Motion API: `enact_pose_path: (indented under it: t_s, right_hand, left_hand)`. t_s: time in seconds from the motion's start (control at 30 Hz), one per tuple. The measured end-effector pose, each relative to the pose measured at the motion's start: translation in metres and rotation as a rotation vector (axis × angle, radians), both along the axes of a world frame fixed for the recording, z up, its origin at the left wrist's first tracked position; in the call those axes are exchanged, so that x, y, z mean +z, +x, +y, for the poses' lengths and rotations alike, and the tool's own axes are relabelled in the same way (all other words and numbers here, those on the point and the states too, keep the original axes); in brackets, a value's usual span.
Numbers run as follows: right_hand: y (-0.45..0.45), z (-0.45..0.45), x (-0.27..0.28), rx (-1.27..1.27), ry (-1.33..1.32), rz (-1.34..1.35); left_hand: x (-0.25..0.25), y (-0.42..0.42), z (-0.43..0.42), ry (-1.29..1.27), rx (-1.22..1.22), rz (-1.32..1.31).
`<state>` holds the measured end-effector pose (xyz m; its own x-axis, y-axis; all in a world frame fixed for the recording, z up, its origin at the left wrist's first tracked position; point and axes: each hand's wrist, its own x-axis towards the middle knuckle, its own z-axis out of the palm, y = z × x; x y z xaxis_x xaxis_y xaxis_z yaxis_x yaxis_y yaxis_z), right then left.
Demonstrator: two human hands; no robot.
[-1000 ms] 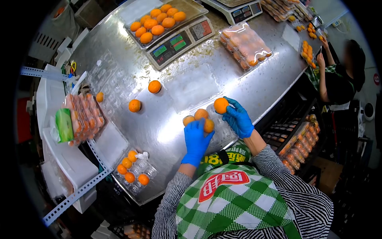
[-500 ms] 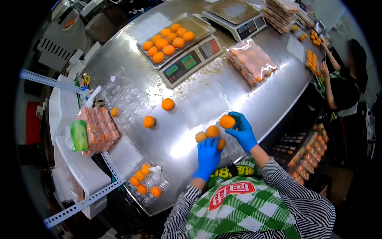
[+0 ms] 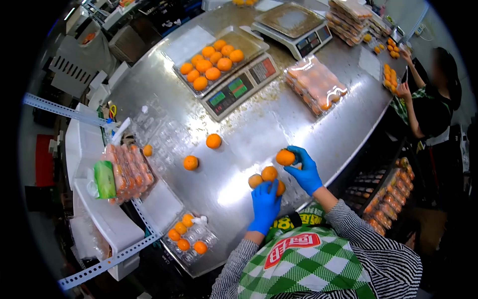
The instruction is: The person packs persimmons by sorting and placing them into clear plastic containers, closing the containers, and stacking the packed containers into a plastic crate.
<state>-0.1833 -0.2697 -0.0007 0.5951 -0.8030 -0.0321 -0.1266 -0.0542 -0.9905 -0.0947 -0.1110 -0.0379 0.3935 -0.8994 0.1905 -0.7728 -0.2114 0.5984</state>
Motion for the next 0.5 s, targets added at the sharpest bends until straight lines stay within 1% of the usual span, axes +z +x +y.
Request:
enact_pose_path:
  t_s: [0.13, 0.3, 0.4, 0.43, 0.5]
  right_hand:
    - [0.003, -0.006, 0.003, -0.03, 0.194, -0.063]
    - [0.007, -0.019, 0.012, -0.062, 0.472, -0.218]
    - [0.01, -0.031, 0.019, 0.01, 0.667, -0.346]
    - [0.012, -0.036, 0.015, 0.037, 0.719, -0.383]
    - [0.021, -0.047, 0.014, 0.08, 0.747, -0.403]
  left_hand:
    - [0.001, -0.004, -0.002, 0.111, 0.01, -0.009]
    - [0.013, 0.003, 0.0, 0.118, -0.039, -0.03]
    - [0.024, 0.014, 0.0, 0.053, -0.072, 0.068]
    - [0.035, 0.021, -0.004, 0.031, -0.061, 0.057]
    - [0.048, 0.05, -0.016, -0.078, -0.026, 0.109]
